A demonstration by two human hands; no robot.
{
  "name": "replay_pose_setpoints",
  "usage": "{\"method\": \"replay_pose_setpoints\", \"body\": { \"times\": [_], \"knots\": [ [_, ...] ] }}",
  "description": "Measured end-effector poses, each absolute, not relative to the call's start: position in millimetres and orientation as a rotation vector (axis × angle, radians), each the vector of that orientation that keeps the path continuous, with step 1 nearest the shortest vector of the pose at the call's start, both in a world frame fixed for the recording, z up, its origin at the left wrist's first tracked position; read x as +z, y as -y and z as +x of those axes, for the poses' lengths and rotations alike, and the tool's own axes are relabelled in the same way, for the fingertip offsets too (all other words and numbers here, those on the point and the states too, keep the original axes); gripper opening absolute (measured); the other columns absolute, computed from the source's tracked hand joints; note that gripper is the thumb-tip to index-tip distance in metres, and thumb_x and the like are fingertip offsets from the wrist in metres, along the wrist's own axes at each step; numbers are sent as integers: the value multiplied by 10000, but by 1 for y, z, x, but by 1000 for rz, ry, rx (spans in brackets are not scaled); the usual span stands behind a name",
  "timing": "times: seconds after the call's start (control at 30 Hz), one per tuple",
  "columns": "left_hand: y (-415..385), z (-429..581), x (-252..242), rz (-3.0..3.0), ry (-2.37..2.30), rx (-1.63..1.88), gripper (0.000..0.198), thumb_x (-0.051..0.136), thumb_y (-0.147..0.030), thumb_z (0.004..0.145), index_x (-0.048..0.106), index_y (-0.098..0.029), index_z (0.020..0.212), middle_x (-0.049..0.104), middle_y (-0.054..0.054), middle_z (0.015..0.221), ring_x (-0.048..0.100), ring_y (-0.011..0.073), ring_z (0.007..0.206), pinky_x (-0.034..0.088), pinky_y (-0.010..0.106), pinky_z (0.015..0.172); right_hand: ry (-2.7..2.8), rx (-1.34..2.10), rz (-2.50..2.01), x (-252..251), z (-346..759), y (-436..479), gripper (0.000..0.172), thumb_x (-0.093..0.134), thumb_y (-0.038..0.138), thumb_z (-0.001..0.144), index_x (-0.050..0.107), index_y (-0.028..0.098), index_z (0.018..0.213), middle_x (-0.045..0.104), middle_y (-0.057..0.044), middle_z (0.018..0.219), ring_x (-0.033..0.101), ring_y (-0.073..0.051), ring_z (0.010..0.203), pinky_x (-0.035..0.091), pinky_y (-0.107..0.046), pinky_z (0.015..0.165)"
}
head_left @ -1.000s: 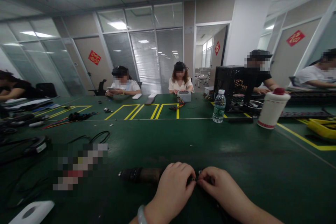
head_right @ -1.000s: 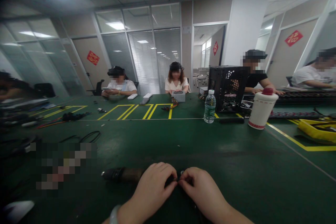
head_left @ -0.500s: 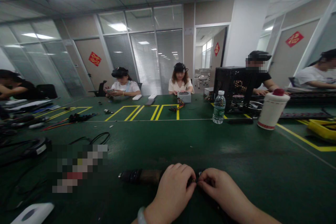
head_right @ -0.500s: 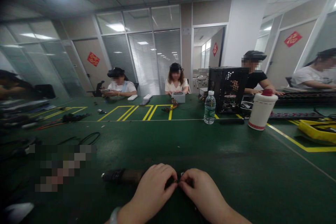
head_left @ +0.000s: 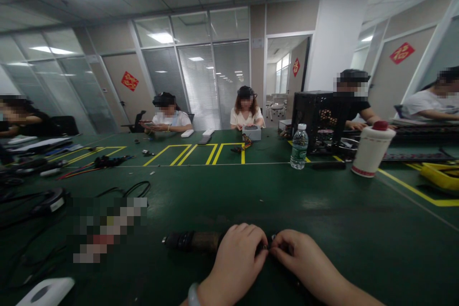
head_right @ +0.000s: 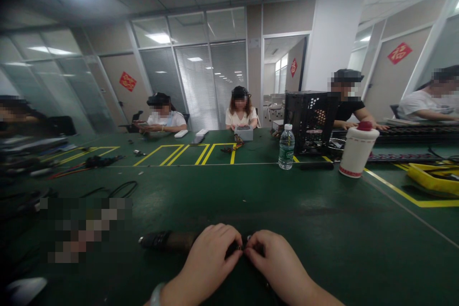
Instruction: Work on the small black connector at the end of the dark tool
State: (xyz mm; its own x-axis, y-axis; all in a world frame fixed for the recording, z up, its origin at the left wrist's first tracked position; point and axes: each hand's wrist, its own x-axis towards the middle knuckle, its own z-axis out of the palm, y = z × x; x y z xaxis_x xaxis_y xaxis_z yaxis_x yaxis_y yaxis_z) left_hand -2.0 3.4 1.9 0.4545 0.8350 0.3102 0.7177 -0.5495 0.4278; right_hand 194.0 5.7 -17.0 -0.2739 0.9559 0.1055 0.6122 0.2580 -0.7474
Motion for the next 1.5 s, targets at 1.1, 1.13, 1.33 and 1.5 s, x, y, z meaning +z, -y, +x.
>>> {"method": "replay_pose_setpoints", "body": {
  "times": [1.1, 1.13, 1.33, 1.5],
  "knots": [
    [1, -4, 6, 2680, -1382, 616, 82, 638, -223, 879, 576, -226, 933, 623, -20, 925, 562, 191, 913, 399, 332, 808, 2113, 322, -1526, -10, 177, 16, 105, 585, 216, 924, 642, 207, 837, 633, -1, 848, 588, -194, 785, 393, -295, 706],
    [2, -5, 6, 2687, -1377, 612, 81, 631, -213, 879, 576, -225, 937, 623, -17, 931, 562, 192, 917, 402, 329, 806, 2135, 290, -1519, -8, 176, 17, 105, 580, 207, 928, 645, 208, 845, 633, -2, 857, 590, -194, 796, 399, -297, 715],
    [6, -7, 9, 2714, -1345, 606, 135, 630, -184, 837, 567, -221, 950, 616, 1, 945, 560, 205, 934, 412, 332, 839, 2299, 15, -1614, 0, 165, 18, 140, 518, 127, 946, 639, 176, 895, 621, -53, 915, 589, -225, 865, 434, -332, 800],
    [3, -7, 6, 2713, -1330, 586, 123, 575, -139, 855, 553, -209, 953, 607, 26, 965, 561, 222, 952, 419, 356, 859, 2316, -42, -1675, 4, 152, 17, 219, 451, 33, 927, 615, 152, 1010, 550, -113, 1148, 572, -233, 980, 445, -309, 841]
  ]
}}
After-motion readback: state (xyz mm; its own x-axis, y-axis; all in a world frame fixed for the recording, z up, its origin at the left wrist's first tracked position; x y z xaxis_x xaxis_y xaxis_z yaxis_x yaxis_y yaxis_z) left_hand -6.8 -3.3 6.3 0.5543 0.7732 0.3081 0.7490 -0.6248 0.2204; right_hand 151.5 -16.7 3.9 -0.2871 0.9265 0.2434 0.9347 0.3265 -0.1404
